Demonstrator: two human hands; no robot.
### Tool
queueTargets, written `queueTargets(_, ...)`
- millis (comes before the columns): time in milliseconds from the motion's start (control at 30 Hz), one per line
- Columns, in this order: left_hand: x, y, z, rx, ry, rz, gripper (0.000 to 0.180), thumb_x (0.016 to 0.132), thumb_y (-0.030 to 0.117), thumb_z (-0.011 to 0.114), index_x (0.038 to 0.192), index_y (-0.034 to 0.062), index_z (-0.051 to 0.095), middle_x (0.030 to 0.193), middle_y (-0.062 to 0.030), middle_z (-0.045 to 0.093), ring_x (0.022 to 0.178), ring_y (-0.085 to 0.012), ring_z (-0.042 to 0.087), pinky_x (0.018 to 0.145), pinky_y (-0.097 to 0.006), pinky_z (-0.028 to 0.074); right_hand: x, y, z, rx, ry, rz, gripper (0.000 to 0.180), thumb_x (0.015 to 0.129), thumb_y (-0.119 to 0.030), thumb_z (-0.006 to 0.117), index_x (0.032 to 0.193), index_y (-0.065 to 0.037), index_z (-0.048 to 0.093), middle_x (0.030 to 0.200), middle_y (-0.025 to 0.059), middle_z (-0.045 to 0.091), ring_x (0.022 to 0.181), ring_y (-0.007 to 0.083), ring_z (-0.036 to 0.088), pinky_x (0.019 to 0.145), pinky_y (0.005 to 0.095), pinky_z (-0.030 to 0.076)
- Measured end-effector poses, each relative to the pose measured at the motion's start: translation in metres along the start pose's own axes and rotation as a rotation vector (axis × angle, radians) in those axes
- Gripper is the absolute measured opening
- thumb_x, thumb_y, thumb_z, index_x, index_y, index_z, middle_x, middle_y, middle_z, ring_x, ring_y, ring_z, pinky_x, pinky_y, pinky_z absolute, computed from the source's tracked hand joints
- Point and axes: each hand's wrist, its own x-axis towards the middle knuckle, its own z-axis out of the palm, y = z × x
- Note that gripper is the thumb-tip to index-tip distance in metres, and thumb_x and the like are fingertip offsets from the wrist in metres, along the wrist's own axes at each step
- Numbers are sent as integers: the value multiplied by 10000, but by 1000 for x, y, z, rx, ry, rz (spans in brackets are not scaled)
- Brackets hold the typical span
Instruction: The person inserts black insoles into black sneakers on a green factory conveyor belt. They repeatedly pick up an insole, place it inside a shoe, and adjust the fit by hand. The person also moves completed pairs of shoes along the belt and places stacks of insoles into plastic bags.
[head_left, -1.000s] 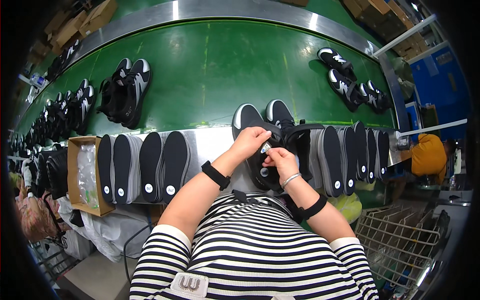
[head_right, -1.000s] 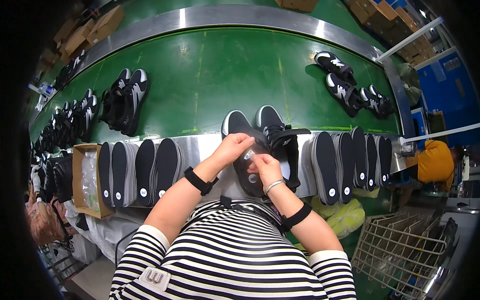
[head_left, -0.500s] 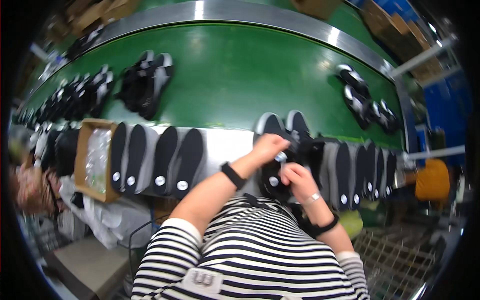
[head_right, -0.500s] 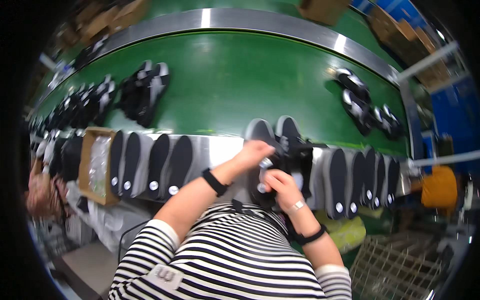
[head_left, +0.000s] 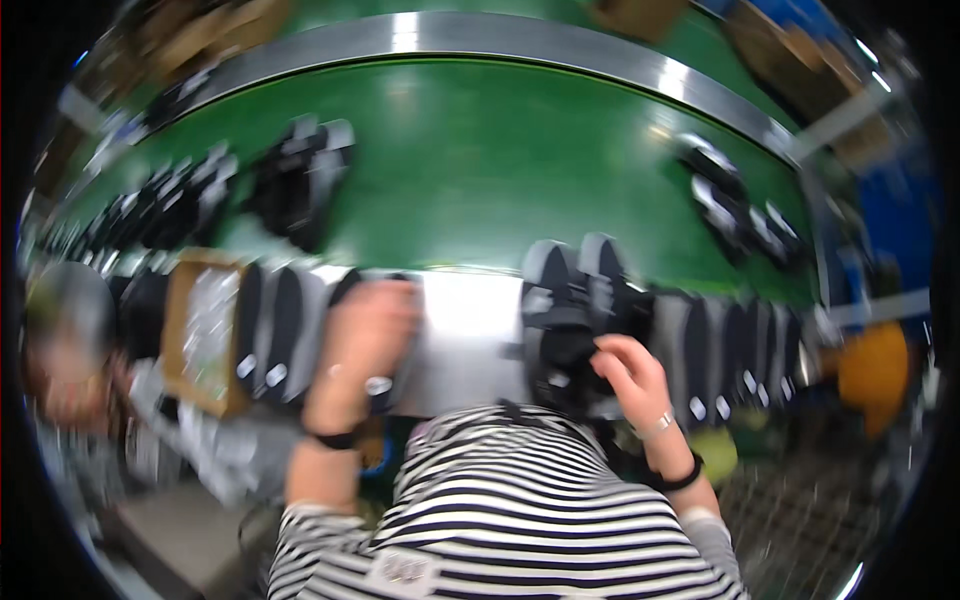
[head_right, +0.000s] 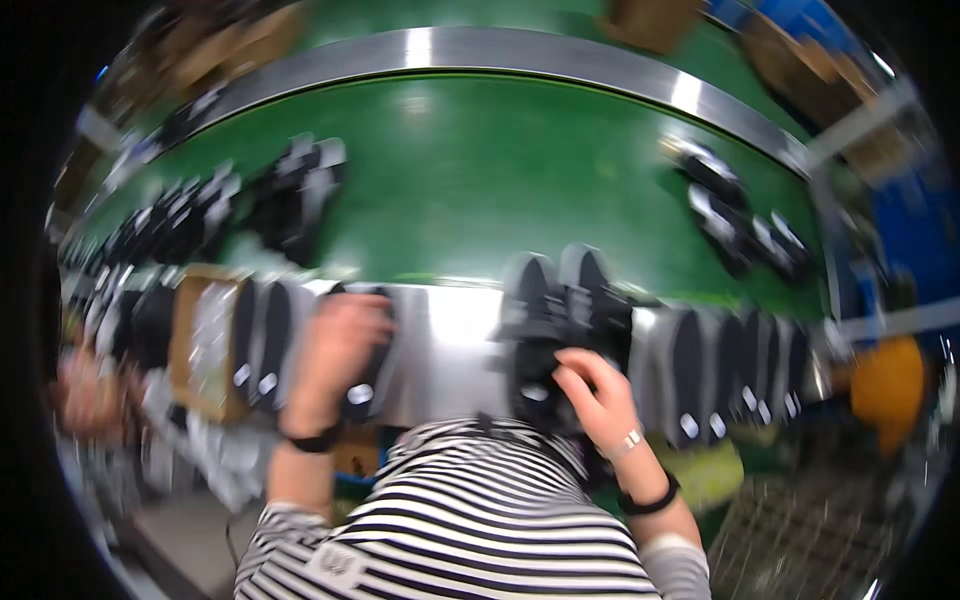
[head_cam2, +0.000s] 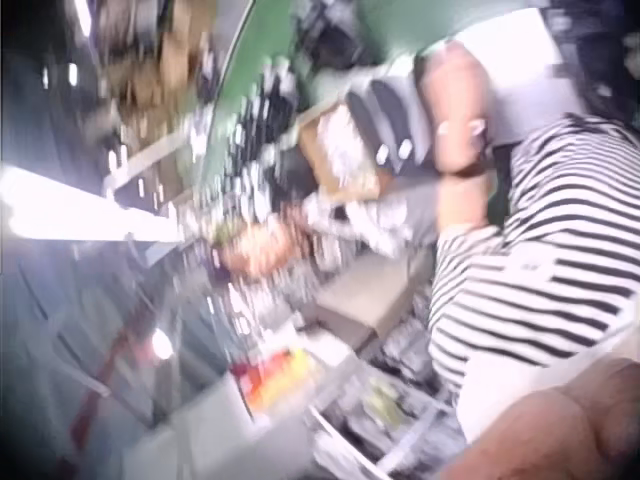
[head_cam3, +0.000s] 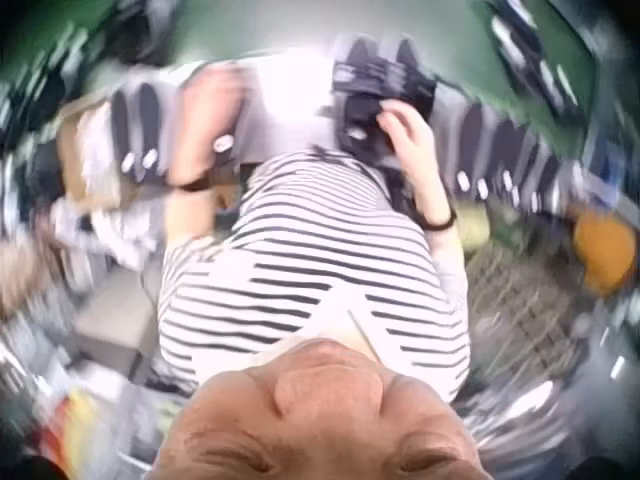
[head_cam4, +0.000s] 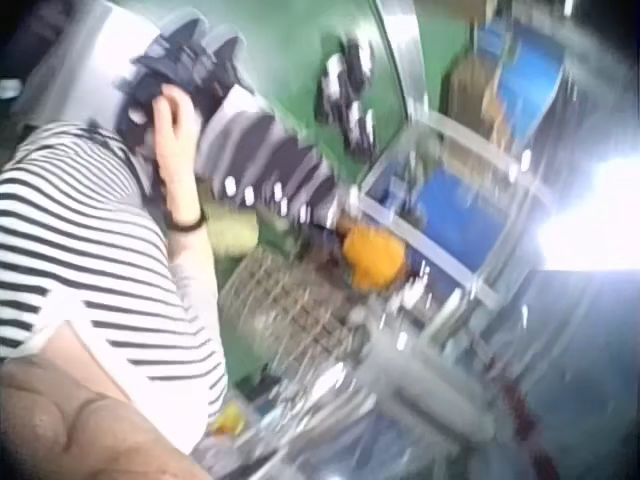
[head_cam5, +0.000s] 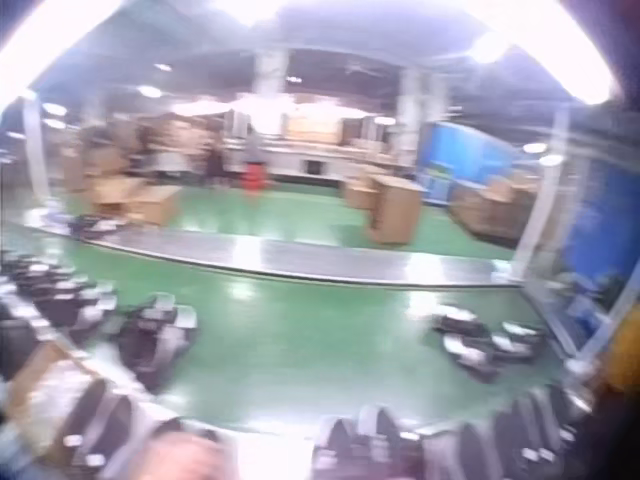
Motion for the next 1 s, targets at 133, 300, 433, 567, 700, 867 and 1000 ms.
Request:
queueTargets(133, -35, -218, -121, 18, 670, -466, 309, 815, 203, 459, 1054, 19, 526, 1011, -145, 558, 870, -256, 549, 743, -314, 449, 9, 28, -66, -19, 336, -125, 141, 817, -94, 531, 895, 17, 568, 764, 37, 590, 691, 80, 542, 627, 204, 430)
queueTargets(300, -27, -234, -128, 999, 946, -574, 509, 802, 373, 521, 1116, -24, 468, 1137, -221, 461, 1072, -334, 421, 928, -389, 312, -3, 141, -175, -453, 807, 24, 134, 763, -104, 561, 859, -17, 594, 743, 87, 592, 660, 152, 558, 612, 258, 443)
queueTargets(433, 24, -47, -37, -63, 651, -54, 339, 806, 150, 524, 1090, -29, 477, 1098, -171, 486, 1031, -247, 456, 898, -330, 341, -24, 189, -217, -962, 818, 316, 318, 693, -268, 646, 909, -70, 520, 913, 125, 554, 819, 298, 546, 737, 377, 434)
queueTargets(567, 42, 74, 63, -476, -93, 152, 380, 788, 160, 566, 1129, 33, 457, 1085, -97, 494, 1011, -192, 472, 857, -299, 373, -18, 183, -221, -950, 631, 532, 484, 647, -366, 685, 972, -93, 451, 985, 139, 542, 888, 325, 538, 761, 401, 426)
queueTargets(700, 65, 130, 145, -137, -414, 394, 668, 720, 294, 633, 1218, -34, 333, 1158, -225, 449, 1109, -341, 409, 918, -408, 336, -19, 161, -227, -951, 445, 560, 544, 629, -403, 699, 977, -85, 429, 998, 162, 553, 927, 326, 537, 757, 398, 429)
queueTargets(867, 94, 152, 194, -33, -646, 254, 541, 724, 305, 609, 1114, -18, 419, 1025, -221, 531, 971, -353, 503, 816, -389, 407, -26, 156, -236, -940, 561, 522, 482, 651, -379, 681, 939, -60, 464, 914, 161, 585, 877, 332, 555, 749, 385, 434)
queueTargets(1000, 95, 151, 208, -42, -545, 241, 299, 714, 243, 579, 875, -4, 524, 827, -197, 585, 822, -350, 556, 716, -408, 436, -26, 150, -234, -969, 549, 428, 519, 656, -403, 663, 994, -54, 480, 1009, 155, 550, 921, 322, 532, 774, 390, 428)
